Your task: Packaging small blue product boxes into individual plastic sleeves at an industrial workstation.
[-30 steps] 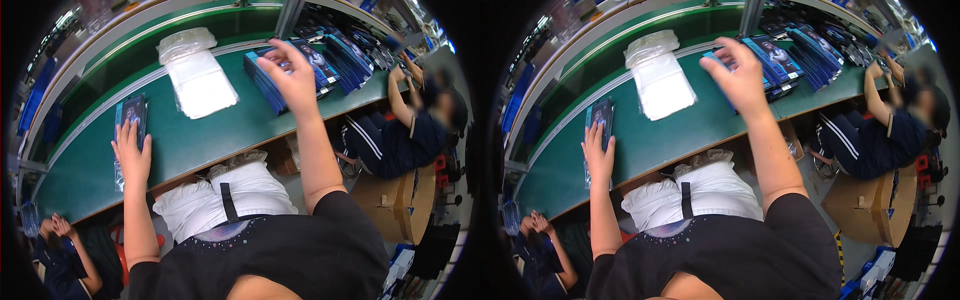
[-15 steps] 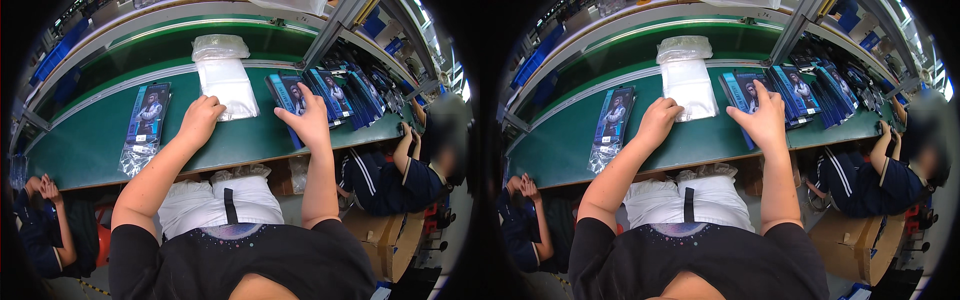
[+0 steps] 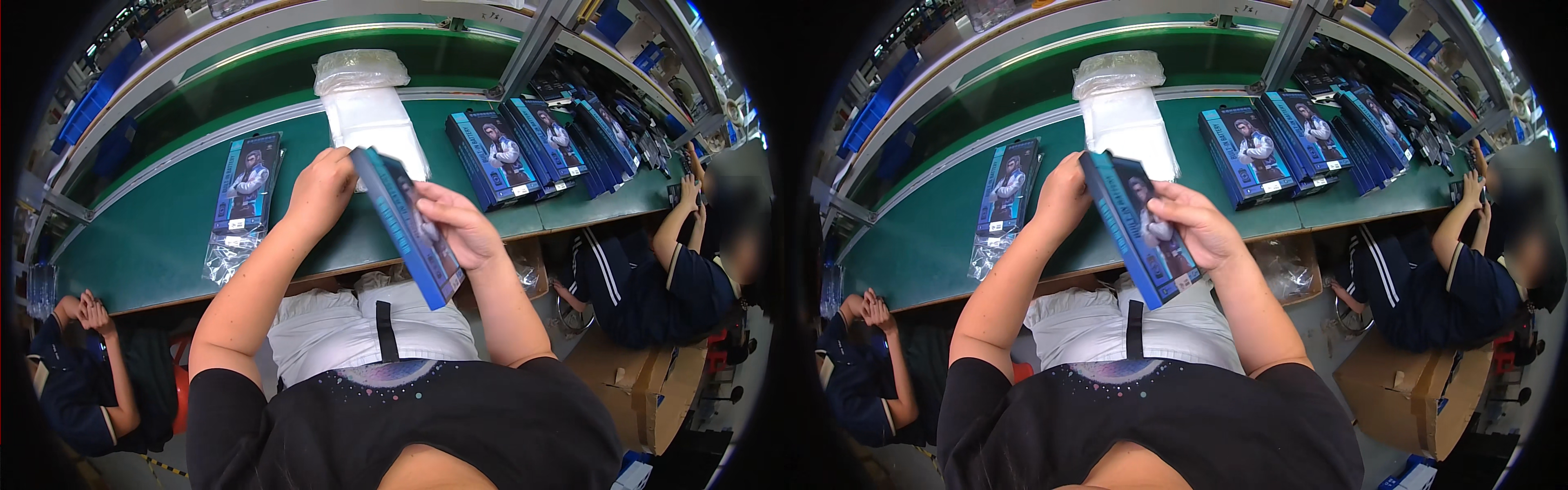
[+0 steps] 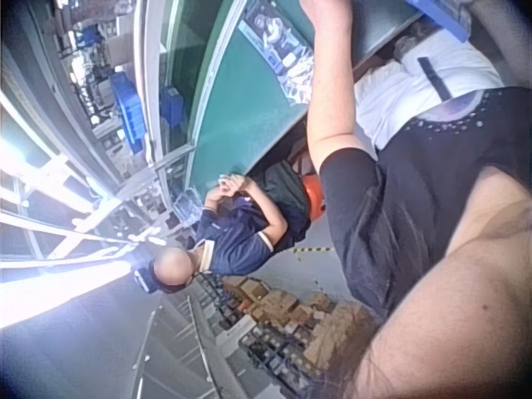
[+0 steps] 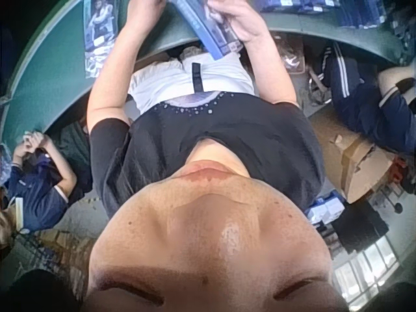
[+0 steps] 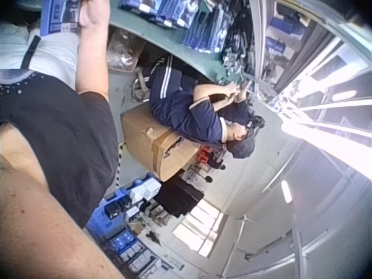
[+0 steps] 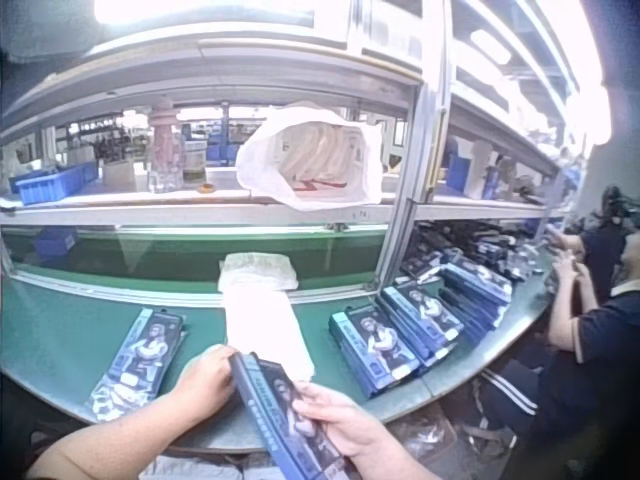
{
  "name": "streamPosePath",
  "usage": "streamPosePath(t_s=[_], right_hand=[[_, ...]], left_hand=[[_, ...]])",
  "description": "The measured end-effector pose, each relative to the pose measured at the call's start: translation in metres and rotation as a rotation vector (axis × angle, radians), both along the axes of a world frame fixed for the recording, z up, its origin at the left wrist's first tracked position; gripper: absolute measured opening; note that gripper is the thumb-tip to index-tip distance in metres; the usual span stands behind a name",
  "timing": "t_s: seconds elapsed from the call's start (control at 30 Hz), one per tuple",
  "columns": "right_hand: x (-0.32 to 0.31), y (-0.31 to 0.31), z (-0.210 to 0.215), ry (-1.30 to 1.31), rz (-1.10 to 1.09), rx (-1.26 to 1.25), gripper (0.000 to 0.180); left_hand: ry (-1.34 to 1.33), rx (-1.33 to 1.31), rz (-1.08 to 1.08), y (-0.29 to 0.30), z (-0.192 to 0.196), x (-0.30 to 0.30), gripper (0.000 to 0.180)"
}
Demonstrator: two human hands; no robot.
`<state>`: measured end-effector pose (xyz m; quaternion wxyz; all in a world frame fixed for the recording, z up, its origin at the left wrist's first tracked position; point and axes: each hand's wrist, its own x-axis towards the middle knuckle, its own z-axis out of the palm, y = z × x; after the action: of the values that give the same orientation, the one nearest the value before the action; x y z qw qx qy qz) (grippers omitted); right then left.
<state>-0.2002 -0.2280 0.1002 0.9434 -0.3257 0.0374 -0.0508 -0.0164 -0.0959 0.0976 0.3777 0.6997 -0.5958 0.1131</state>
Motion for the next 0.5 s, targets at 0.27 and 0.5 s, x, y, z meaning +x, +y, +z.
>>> streamPosePath(t_s=[0.27,0.5], right_hand=[[0.006,0.007,-0.004,-0.004,0.065,-0.003,0.064],[-0.008,0.007,-0.007,-0.020,-0.054,0.042,0.063]], left_hand=[[-0.040,0.026,-0.036,0.000,0.011,-0.001,0.019],[-0.113,0.261,-0.056,0.002,0.007,0.006,0.024]])
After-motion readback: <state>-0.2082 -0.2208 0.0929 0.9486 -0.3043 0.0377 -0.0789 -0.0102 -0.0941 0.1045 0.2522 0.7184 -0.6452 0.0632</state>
